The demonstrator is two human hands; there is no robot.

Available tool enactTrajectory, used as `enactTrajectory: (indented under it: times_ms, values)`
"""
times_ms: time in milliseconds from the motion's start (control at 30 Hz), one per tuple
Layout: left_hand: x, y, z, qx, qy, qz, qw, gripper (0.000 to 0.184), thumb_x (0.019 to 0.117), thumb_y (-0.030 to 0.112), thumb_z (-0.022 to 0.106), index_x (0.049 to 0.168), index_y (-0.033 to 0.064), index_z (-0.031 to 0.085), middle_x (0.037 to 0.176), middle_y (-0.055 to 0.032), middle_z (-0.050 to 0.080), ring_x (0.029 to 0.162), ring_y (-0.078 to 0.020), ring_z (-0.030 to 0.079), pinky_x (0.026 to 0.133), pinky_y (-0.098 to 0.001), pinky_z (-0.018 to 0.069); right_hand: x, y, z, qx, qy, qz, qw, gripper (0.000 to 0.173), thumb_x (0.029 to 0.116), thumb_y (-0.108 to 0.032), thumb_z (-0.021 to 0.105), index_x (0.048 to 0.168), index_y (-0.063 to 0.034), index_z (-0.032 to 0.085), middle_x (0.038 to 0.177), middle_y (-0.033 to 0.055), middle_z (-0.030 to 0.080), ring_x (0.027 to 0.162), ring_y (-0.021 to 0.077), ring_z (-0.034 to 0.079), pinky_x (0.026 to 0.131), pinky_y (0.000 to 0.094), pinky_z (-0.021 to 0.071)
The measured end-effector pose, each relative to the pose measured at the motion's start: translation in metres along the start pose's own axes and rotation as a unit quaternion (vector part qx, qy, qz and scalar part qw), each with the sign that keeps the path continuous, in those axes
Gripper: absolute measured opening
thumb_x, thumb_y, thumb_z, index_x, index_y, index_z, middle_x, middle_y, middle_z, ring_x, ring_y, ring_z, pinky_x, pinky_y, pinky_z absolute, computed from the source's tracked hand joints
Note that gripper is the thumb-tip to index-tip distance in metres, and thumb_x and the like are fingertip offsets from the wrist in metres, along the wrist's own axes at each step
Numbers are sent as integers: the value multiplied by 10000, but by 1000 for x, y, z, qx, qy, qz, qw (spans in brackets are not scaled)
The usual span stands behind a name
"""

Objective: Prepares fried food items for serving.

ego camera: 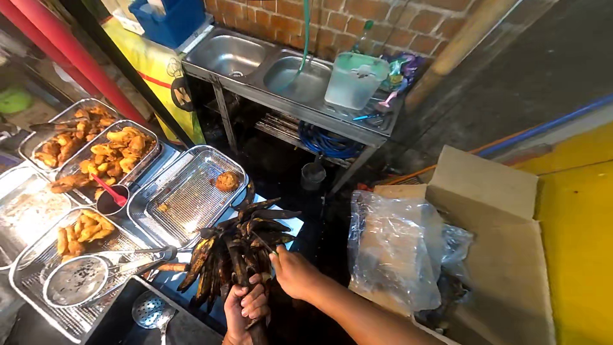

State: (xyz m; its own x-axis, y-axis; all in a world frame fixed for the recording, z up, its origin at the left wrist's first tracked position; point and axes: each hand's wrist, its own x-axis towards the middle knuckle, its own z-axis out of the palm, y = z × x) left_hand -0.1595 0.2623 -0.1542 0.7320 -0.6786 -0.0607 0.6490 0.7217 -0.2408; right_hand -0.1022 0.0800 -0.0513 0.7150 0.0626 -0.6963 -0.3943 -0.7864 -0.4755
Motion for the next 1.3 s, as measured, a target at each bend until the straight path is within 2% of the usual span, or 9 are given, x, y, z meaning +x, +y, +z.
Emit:
enactTrajectory:
  times_ms: [133, 200, 233, 333, 467, 633, 800, 1167, 1300]
  values:
    - [-5, -6, 20, 122, 155, 56, 979, 230, 958, 232, 556, 997, 23, 643, 652, -19, 569, 532, -118, 591, 544, -259, 537, -2, -1, -2, -38, 39, -20, 998, 472, 1116, -388, 292, 1243, -56, 602, 1112, 168, 694, 1107, 336, 684, 930, 535, 560]
    - [-8, -14, 41, 326, 322, 71, 886, 368, 1085, 293, 332, 975, 37, 572, 664, -57, 583, 582, -153, 617, 598, -309, 581, -5, -11, -1, -88, 34, -20, 995, 456, 1108, -368, 294, 1259, -56, 590, 1106, 178, 701, 1091, 365, 693, 888, 565, 568]
    - [-11, -14, 48, 404, 380, 62, 830, 373, 1108, 265, 332, 1031, -5, 577, 722, -109, 624, 644, -198, 648, 642, -354, 592, -6, -18, -1, -115, 31, -21, 993, 435, 1105, -349, 298, 1288, -57, 565, 1098, 185, 702, 1076, 376, 698, 867, 574, 568]
    - [-22, -3, 67, 547, 436, 19, 714, 268, 1051, 168, 501, 1158, -71, 563, 872, -205, 716, 779, -288, 726, 730, -426, 625, -2, -36, -1, -162, 32, -28, 986, 389, 1088, -259, 362, 1381, -47, 505, 1091, 199, 707, 1055, 401, 701, 851, 589, 564]
    - [-17, 6, 79, 590, 457, -61, 663, 318, 1027, 237, 610, 1163, -50, 598, 884, -190, 736, 785, -292, 745, 734, -425, 640, 2, -58, -6, -189, 10, -31, 982, 313, 1022, -105, 466, 1300, -2, 565, 1141, 218, 693, 1074, 414, 687, 849, 604, 558]
    - [-6, -8, 58, 586, 467, -33, 661, 279, 1059, 229, 528, 983, -14, 643, 721, -116, 662, 612, -226, 669, 593, -388, 602, 7, -84, -18, -248, -33, -34, 968, 248, 1016, -35, 495, 1182, 22, 670, 1219, 222, 676, 1134, 411, 661, 872, 598, 554]
    - [-3, -14, 48, 598, 451, 3, 663, 218, 1039, 159, 523, 976, -32, 604, 695, -134, 674, 583, -251, 685, 570, -397, 613, 23, -98, -34, -237, -69, -24, 969, 277, 986, -92, 596, 1217, 52, 646, 1271, 259, 642, 1180, 427, 634, 922, 641, 522]
    - [-12, -3, 49, 482, 412, 3, 773, 273, 1063, 149, 406, 881, 4, 549, 620, -101, 597, 532, -233, 643, 528, -394, 599, 14, -100, -29, -219, -83, 43, 971, 250, 964, -169, 609, 1101, 30, 673, 1151, 236, 680, 1099, 393, 669, 876, 622, 542]
    - [-12, 0, 51, 428, 387, -7, 817, 289, 1056, 151, 366, 837, 47, 523, 597, -68, 557, 514, -205, 611, 520, -371, 582, 8, -86, -2, -194, -68, 66, 976, 294, 978, -144, 566, 1186, 46, 649, 1249, 261, 650, 1170, 434, 643, 914, 654, 530]
